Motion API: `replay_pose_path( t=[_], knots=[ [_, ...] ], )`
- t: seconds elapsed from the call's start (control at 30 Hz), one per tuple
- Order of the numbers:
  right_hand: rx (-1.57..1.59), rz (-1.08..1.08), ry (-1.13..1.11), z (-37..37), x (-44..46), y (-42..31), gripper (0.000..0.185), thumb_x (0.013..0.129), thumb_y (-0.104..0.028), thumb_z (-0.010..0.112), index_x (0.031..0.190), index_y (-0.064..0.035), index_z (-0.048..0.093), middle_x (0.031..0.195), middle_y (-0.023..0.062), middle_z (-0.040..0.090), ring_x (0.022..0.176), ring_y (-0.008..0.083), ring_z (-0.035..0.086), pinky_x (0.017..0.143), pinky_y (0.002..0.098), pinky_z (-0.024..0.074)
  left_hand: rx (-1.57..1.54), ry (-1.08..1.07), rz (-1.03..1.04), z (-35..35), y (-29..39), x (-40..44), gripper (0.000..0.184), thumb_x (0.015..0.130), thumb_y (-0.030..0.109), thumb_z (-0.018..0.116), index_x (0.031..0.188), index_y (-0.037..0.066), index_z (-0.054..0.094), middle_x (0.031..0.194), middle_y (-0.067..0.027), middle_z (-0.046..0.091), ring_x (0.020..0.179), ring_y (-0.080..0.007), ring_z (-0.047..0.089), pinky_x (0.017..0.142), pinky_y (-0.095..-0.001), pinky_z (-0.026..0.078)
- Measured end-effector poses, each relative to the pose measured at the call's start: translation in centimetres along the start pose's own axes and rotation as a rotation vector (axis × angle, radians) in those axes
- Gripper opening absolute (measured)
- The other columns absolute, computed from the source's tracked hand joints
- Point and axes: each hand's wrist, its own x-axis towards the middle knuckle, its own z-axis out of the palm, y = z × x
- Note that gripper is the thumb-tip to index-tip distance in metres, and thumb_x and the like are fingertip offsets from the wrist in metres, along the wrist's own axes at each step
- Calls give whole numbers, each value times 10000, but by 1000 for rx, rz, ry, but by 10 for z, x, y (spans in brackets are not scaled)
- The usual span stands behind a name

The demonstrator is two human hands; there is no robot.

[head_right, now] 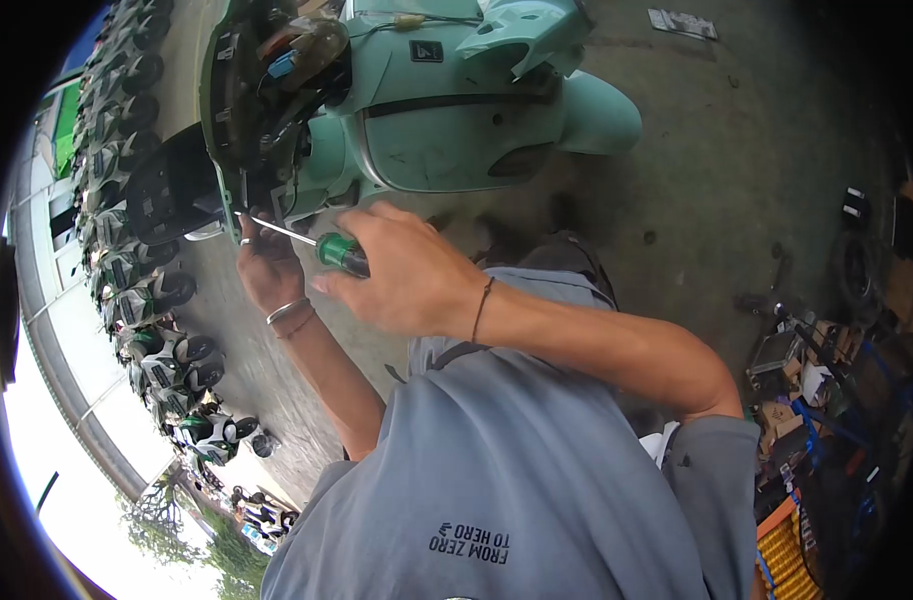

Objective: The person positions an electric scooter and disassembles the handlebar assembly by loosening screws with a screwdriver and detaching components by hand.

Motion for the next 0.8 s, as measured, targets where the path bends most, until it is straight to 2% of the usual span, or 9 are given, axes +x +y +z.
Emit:
replay_pose_path(
  t=[0.03,0.1,0.13,0.2,0.23,0.33,0.37,0.67,0.8],
  knots=[
    [149,49,40,-3,4,-2,438,866,-203,666,1221,44,602,892,186,627,703,266,663,571,347,540,-13,-9,4,-1,0,1,177,1000,165,599,1047,1,644,892,-24,627,792,-94,570,690,-242,455],
    [915,866,-331,-21,7,-8,464,875,-254,675,1202,70,610,785,195,646,732,343,668,706,414,539,-3,-3,7,1,0,1,179,998,166,601,1049,0,644,895,-25,629,794,-100,573,698,-249,461],
    [918,869,-335,-18,3,-7,464,875,-254,675,1202,70,610,785,195,646,732,343,668,706,414,539,6,2,9,3,1,-1,181,996,166,602,1051,-1,644,898,-26,631,796,-106,576,707,-255,467],
    [440,330,-66,-12,-2,-5,435,866,-242,670,1163,74,636,725,203,654,779,399,669,788,441,525,23,19,-83,12,8,-9,183,996,159,584,1049,-8,637,921,-39,634,826,-140,588,743,-313,481],
    [255,205,10,-14,-4,-7,371,850,-207,666,1129,38,676,851,209,688,824,384,676,767,427,534,62,-7,-80,7,8,-7,182,999,157,578,1044,-11,633,914,-36,626,824,-142,583,744,-314,479],
    [54,143,-97,-28,3,-13,377,833,-156,711,1165,15,664,1066,202,696,915,327,678,805,386,523,123,17,-75,8,8,-10,179,1006,158,573,1018,-14,623,872,-19,579,776,-141,550,730,-312,467],
    [-1,243,-173,-34,10,-16,384,806,-153,728,1160,-13,679,1086,195,695,951,330,678,833,382,522,116,41,-69,14,8,-13,184,1006,165,578,1014,-13,621,851,-18,570,748,-131,538,697,-296,457],
    [202,184,-146,-35,23,9,351,803,-154,719,1124,-17,700,1010,194,709,896,329,683,823,359,524,276,81,-39,19,10,-11,242,1025,187,552,903,-8,628,714,-10,539,620,-92,484,558,-241,387],
    [277,303,-214,-37,18,-6,364,844,-168,692,1155,19,667,993,198,710,892,301,691,818,343,523,781,-112,305,-5,0,-2,286,1048,191,486,1032,-50,639,737,-41,576,636,-124,504,591,-282,439]
  ],
)
